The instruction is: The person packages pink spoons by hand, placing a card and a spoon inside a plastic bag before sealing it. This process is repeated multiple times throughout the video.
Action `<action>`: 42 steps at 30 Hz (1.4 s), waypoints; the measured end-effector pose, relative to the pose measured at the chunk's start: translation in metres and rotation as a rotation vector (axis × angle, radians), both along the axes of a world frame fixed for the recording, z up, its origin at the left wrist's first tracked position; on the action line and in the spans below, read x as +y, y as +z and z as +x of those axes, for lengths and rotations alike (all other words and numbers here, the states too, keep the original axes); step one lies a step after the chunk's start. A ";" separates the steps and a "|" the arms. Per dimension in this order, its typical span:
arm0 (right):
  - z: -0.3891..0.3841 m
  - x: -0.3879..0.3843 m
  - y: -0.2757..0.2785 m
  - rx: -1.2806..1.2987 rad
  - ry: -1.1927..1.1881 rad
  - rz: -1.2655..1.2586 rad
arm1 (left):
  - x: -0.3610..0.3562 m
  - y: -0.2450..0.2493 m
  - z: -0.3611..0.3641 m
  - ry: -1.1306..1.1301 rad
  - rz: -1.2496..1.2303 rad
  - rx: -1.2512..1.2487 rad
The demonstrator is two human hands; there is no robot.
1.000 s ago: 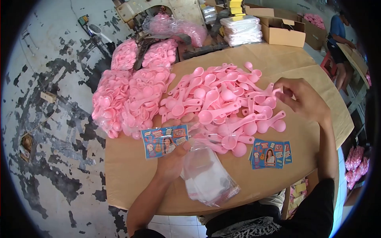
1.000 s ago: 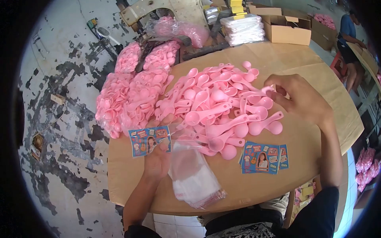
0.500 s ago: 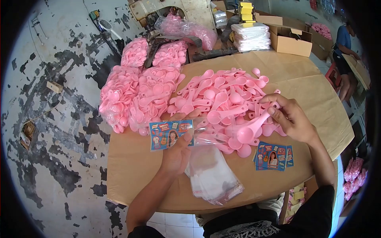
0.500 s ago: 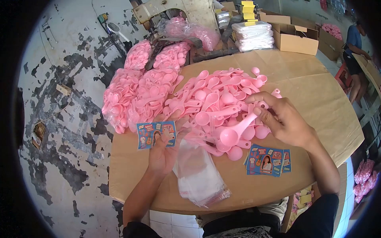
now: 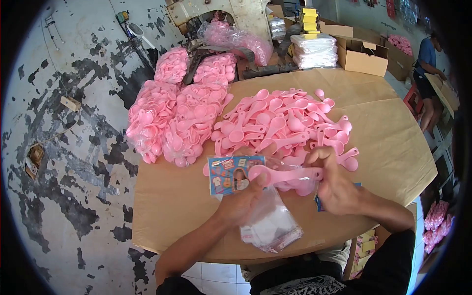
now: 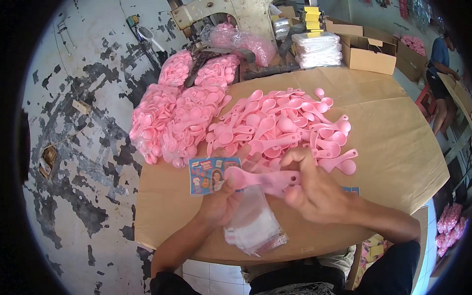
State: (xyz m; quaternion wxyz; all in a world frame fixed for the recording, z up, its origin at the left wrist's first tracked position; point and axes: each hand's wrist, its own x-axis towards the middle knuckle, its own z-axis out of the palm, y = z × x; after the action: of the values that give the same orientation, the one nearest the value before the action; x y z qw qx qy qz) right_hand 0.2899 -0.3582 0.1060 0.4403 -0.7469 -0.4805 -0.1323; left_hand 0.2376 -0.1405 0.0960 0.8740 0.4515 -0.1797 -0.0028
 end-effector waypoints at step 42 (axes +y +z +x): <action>0.045 0.024 0.125 0.176 0.168 -0.386 | 0.009 0.016 -0.012 -0.298 0.491 0.165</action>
State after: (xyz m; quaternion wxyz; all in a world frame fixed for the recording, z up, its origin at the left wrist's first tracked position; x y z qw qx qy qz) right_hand 0.3347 -0.3341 0.2306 0.3390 -0.7832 -0.5171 0.0649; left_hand 0.2254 -0.1312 0.1120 0.7401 0.6164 -0.1662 -0.2114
